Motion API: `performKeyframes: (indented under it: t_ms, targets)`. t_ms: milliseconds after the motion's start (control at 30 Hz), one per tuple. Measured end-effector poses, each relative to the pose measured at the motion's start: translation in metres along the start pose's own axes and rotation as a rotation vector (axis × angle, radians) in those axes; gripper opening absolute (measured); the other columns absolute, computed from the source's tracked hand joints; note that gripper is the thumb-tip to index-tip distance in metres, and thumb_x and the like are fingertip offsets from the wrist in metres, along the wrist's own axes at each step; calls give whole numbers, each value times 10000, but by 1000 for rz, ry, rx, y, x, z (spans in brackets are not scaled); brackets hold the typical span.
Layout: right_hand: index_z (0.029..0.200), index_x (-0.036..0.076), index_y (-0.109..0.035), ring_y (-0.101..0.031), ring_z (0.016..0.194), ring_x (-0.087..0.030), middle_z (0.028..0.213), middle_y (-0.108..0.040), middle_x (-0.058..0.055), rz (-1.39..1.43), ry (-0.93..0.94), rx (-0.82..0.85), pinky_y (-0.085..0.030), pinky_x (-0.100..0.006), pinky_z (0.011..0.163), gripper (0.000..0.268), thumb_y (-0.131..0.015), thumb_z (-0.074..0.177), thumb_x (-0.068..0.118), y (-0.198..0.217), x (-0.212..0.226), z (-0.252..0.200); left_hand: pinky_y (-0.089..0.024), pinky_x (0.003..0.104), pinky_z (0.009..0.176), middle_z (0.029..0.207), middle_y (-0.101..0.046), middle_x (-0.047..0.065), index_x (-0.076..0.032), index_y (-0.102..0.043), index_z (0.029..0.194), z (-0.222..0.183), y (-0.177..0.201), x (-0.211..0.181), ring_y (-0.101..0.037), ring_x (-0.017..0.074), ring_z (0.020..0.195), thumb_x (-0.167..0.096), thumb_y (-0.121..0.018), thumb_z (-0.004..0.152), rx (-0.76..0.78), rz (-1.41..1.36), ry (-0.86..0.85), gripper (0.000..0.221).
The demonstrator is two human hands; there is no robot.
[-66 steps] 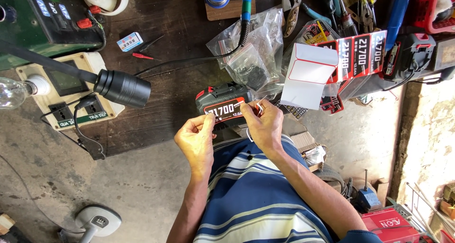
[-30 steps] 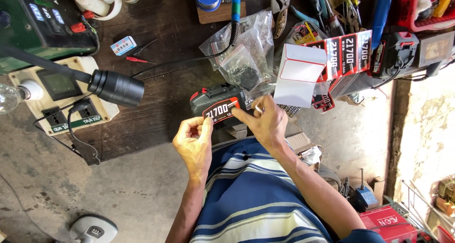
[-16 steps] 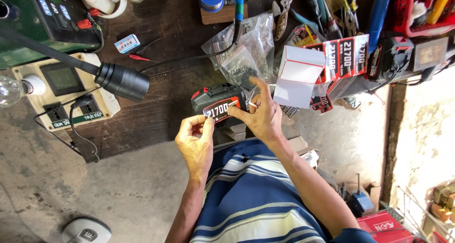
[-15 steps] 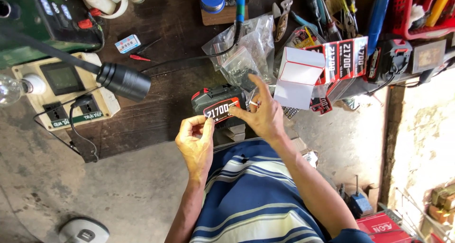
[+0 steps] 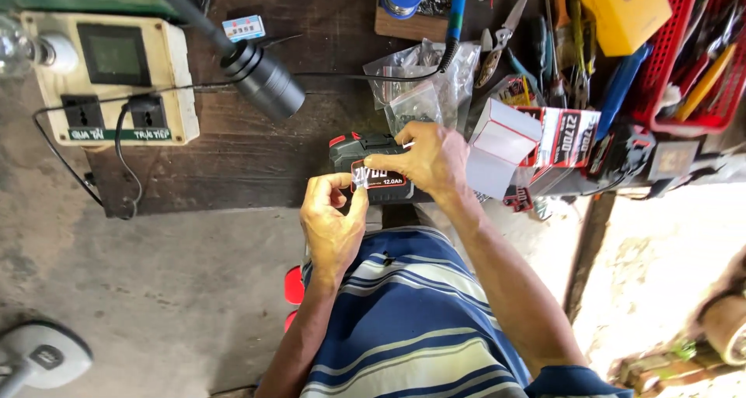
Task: Applying identification labels to battery packs at a repair bench
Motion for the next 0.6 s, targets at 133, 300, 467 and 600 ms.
performKeyframes:
  t_ms: [133, 300, 467, 600]
  targets:
    - [951, 81, -799, -758, 732, -249, 807, -760, -191, -47, 161, -13, -594, -286, 658, 540, -934, 741, 560, -12, -25, -2, -564, 287, 632, 858, -640, 98, -59, -731, 960, -3, 2, -4, -622, 198, 691, -34, -785, 783, -53, 41, -38, 187]
    - [1134, 10, -745, -760, 889, -376, 974, -764, -237, -67, 286, 44, -608, -441, 766, 703, -930, 715, 544, 10, -37, -12, -565, 311, 644, 872, -650, 96, -63, -720, 947, -5, 3, -7, -632, 214, 698, -29, -765, 751, -66, 57, -41, 204]
    - [1255, 28, -695, -765, 853, -353, 902, -759, -238, -215, 313, 84, -621, -426, 770, 895, -909, 659, 661, 6, 3, -11, -567, 352, 657, 863, -625, 118, -48, -704, 957, -6, 4, -9, -639, 252, 711, -16, -754, 723, -44, 76, -29, 241]
    - [1289, 34, -661, -768, 864, -385, 882, -756, -254, -227, 317, 230, -621, -464, 783, 894, -854, 698, 677, -15, 35, -20, -577, 297, 673, 847, -598, 67, -88, -701, 932, -7, 1, -5, -635, 215, 725, -32, -749, 707, -47, 102, -43, 237]
Point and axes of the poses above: each hand's wrist, its own z-axis towards the middle knuckle, its own y-axis out of the back of the hand, x = y × z, the point moved 7 cm from there along z, towards the middle knuckle
